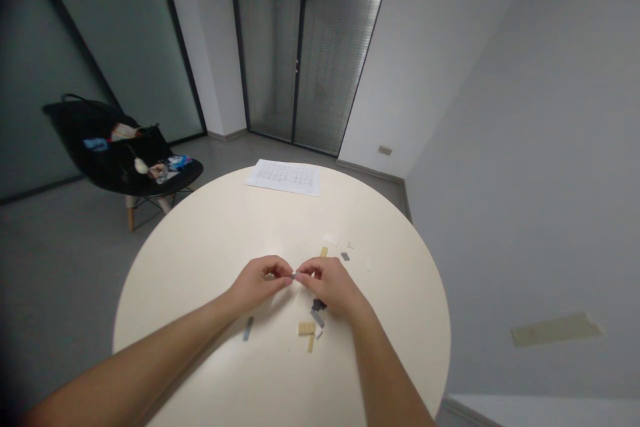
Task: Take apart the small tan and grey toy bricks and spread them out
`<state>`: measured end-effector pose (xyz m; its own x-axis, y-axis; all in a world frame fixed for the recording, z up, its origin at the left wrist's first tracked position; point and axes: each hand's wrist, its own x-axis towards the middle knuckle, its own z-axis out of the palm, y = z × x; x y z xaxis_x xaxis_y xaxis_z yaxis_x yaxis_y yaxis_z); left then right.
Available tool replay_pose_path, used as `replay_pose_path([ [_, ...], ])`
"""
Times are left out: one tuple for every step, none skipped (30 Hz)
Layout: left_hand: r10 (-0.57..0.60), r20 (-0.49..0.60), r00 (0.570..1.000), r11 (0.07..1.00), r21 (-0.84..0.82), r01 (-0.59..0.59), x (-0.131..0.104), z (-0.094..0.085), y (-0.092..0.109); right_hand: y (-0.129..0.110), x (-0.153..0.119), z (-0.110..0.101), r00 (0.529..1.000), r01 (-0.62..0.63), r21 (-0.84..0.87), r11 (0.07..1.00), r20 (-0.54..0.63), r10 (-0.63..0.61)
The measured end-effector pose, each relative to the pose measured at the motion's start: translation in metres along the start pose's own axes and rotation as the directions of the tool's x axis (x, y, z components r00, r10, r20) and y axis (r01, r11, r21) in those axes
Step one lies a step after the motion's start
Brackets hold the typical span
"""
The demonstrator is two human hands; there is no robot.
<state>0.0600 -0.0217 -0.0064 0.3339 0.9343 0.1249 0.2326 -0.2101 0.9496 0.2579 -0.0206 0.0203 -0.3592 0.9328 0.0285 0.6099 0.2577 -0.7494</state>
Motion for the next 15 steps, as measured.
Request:
replay_pose_path([
  [0.000,0.000,1.000,1.000,0.001,0.000,0.000,0.000,0.000,0.000,0.000,-0.001,1.000,0.000,-0.005,1.000,-0.002,0.000],
  [-0.001,-0.002,1.000,1.000,0.004,0.001,0.000,0.000,0.000,0.001,0.000,-0.001,1.000,0.002,-0.010,1.000,-0.004,-0.002],
  [-0.001,-0.005,1.000,1.000,0.008,0.001,0.000,-0.001,0.000,0.002,0.001,-0.002,1.000,0.003,-0.015,1.000,-0.008,-0.003],
  [-0.001,-0.007,1.000,1.000,0.012,0.001,0.000,-0.001,0.000,0.003,0.001,-0.003,1.000,0.003,-0.019,1.000,-0.016,-0.004],
  [-0.001,-0.011,1.000,1.000,0.014,0.001,0.000,-0.002,0.000,0.003,0.001,-0.005,1.000,0.001,-0.024,1.000,-0.026,-0.002],
  [-0.001,-0.013,1.000,1.000,0.015,0.001,0.000,-0.002,0.000,0.005,0.001,-0.007,0.999,-0.004,-0.025,1.000,-0.039,0.003],
  [0.000,-0.014,1.000,1.000,0.014,0.001,0.000,-0.002,0.000,0.006,0.001,-0.008,0.999,-0.012,-0.023,1.000,-0.052,0.011],
  [-0.002,-0.014,1.000,1.000,0.013,0.002,0.001,-0.002,0.000,0.007,0.001,-0.010,0.998,-0.021,-0.017,1.000,-0.066,0.019],
  [-0.006,-0.012,1.000,1.000,0.013,0.006,0.000,-0.003,0.000,0.009,0.000,-0.012,0.996,-0.027,-0.006,1.000,-0.081,0.027],
  [-0.011,-0.011,1.000,1.000,0.014,0.011,0.000,-0.003,0.000,0.011,0.000,-0.014,0.995,-0.030,0.006,1.000,-0.095,0.031],
  [-0.016,-0.010,1.000,1.000,0.016,0.016,0.000,-0.003,0.000,0.013,0.000,-0.016,0.994,-0.030,0.020,0.999,-0.109,0.032],
  [-0.019,-0.009,1.000,1.000,0.017,0.019,0.000,-0.003,0.000,0.016,0.000,-0.018,0.992,-0.028,0.030,0.999,-0.124,0.031],
  [-0.020,-0.008,1.000,1.000,0.018,0.020,0.000,-0.003,0.000,0.018,-0.001,-0.020,0.990,-0.027,0.036,0.999,-0.138,0.031],
  [-0.020,-0.009,1.000,1.000,0.017,0.020,0.000,-0.003,0.000,0.021,-0.001,-0.022,0.987,-0.031,0.041,0.999,-0.155,0.037],
  [-0.018,-0.008,1.000,1.000,0.014,0.019,0.000,-0.003,0.000,0.024,-0.001,-0.024,0.984,-0.040,0.047,0.998,-0.172,0.048],
])
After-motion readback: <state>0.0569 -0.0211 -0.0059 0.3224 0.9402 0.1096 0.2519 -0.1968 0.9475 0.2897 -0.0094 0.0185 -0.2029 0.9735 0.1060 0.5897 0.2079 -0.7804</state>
